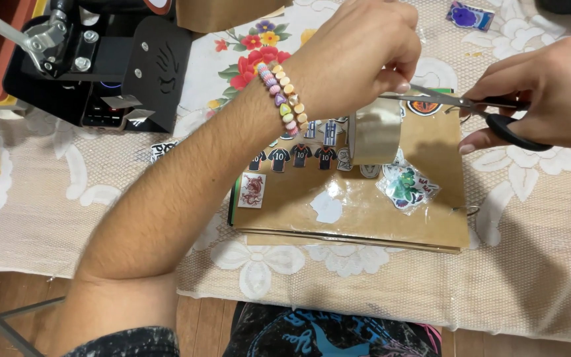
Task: Cutting out individual stickers from a sheet and taping them into a collection binder.
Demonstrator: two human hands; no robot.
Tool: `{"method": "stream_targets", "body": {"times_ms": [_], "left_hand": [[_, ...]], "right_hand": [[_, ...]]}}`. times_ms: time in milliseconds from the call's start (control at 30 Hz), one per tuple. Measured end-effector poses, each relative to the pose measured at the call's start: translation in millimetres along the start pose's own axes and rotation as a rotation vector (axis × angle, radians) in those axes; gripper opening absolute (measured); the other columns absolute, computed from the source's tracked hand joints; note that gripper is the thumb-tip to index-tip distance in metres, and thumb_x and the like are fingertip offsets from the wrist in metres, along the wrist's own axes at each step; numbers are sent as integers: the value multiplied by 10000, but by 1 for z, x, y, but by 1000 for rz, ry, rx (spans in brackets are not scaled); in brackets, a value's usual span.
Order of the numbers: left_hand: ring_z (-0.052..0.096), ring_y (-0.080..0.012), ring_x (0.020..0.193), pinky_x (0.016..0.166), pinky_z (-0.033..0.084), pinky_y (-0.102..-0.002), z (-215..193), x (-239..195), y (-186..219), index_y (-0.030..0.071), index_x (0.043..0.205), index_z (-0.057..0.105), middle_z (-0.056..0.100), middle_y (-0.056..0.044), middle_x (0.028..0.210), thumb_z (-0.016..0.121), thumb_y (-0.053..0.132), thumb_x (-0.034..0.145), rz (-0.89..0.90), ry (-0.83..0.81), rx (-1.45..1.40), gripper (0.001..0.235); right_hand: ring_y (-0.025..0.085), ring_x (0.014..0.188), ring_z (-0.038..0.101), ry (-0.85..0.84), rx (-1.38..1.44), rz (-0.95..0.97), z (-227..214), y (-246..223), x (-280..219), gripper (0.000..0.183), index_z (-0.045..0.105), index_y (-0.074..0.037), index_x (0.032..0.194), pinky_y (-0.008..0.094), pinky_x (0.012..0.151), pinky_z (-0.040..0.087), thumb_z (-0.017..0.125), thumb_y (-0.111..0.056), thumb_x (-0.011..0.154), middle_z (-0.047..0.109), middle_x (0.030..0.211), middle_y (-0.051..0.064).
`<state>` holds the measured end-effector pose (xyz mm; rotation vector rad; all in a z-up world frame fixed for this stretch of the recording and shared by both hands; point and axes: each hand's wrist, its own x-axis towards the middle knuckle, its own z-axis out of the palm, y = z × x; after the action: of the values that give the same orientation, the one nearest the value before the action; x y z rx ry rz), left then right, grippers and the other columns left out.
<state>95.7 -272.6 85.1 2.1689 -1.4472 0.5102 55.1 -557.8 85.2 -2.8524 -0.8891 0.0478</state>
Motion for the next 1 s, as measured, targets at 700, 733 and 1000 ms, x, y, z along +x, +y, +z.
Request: {"method": "stream_targets", "body": {"times_ms": [700, 733, 1000], "left_hand": [[549, -237, 639, 478, 349, -412, 8, 4, -6, 152, 641, 689, 588, 8, 740, 754, 47, 663, 22, 29, -17, 126], [547, -233, 640, 480, 349, -407, 8, 5, -7, 161, 631, 689, 585, 11, 732, 744, 50, 649, 27, 33, -12, 126], [550, -207, 697, 662, 403, -380, -19, -34, 33, 128, 781, 630, 642, 4, 741, 732, 123, 880, -168, 191, -59, 143]], "right_hand": [[109, 510, 545, 48, 46, 18, 7, -3, -5, 412, 813, -262, 894, 225, 587, 401, 905, -489, 562, 707, 635, -84], [112, 508, 524, 74, 51, -15, 9, -1, -6, 420, 809, -248, 904, 227, 578, 387, 910, -476, 566, 695, 637, -75], [131, 505, 480, 123, 137, -38, 22, 10, -13, 427, 803, -198, 898, 245, 575, 388, 924, -404, 544, 676, 646, -35]]}}
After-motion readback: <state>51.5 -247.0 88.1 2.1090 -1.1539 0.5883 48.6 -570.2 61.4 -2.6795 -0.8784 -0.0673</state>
